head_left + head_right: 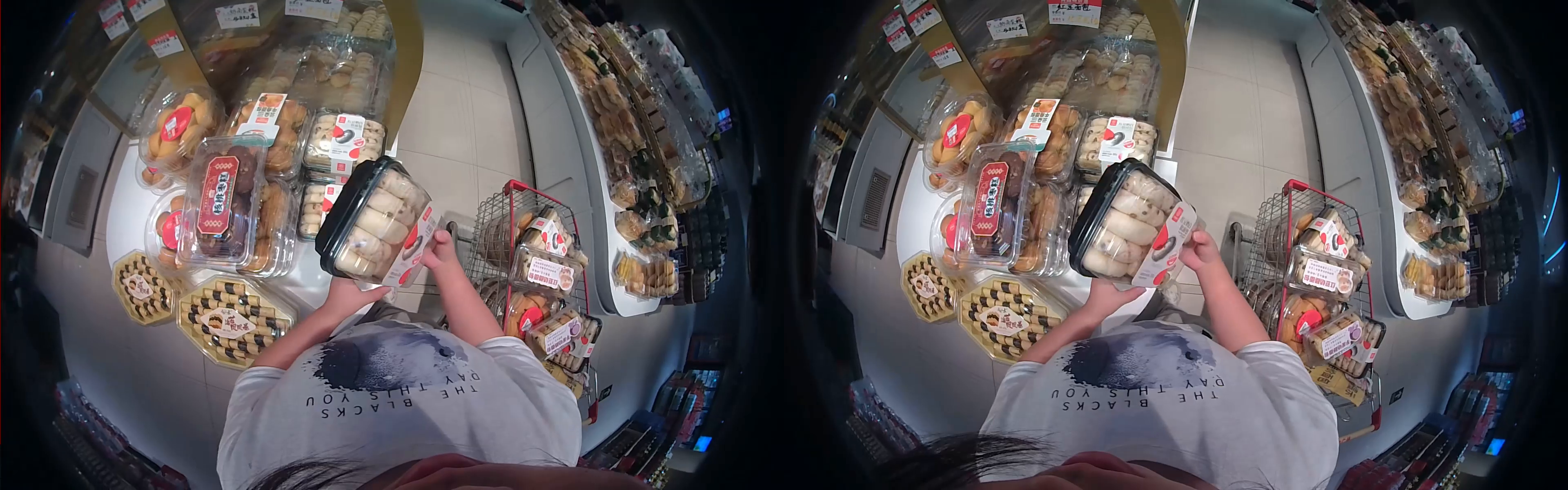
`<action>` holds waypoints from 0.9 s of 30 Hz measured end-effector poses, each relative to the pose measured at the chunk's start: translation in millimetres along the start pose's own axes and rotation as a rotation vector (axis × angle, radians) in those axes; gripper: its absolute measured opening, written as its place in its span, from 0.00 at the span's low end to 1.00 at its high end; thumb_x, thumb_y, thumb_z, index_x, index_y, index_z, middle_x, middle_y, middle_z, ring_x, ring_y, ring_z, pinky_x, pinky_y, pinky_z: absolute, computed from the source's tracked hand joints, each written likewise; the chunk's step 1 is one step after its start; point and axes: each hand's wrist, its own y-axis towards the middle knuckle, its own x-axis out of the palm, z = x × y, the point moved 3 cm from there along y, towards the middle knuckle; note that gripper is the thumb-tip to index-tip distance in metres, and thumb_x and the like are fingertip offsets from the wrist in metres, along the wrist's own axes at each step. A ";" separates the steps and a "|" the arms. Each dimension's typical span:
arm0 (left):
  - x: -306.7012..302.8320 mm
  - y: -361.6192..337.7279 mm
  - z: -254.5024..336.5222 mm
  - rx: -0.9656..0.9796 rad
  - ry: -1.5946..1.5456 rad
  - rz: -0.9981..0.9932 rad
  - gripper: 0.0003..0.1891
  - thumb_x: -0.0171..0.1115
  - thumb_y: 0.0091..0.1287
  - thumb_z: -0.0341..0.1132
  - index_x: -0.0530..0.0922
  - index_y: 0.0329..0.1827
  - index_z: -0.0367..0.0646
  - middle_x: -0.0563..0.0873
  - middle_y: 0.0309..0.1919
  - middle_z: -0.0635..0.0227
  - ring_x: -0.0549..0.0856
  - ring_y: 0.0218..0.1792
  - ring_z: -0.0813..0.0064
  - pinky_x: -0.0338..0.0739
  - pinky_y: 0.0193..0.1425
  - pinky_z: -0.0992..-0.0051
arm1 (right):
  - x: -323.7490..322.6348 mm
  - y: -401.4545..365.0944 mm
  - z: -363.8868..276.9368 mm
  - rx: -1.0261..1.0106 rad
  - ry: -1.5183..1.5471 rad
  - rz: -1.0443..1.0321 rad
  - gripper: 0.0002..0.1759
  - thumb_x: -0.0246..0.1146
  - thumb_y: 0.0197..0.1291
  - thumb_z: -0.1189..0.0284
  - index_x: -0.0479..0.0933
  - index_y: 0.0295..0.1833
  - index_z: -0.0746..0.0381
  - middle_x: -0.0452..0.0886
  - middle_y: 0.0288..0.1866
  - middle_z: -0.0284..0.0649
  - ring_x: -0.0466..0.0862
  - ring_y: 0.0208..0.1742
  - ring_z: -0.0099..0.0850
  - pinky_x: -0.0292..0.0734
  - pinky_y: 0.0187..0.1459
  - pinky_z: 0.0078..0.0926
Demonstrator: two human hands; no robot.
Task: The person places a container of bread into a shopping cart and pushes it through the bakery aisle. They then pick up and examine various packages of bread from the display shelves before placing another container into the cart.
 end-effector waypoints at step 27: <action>-4.4 40.3 -148.5 -0.659 -1.097 0.508 0.30 0.50 0.62 0.61 0.63 0.54 0.44 0.71 0.45 0.60 0.76 0.45 0.63 0.76 0.46 0.63 | -42.6 44.1 -20.1 0.206 -1.138 0.930 0.38 0.62 0.51 0.53 0.61 0.59 0.70 0.74 0.50 0.49 0.77 0.45 0.34 0.73 0.42 0.29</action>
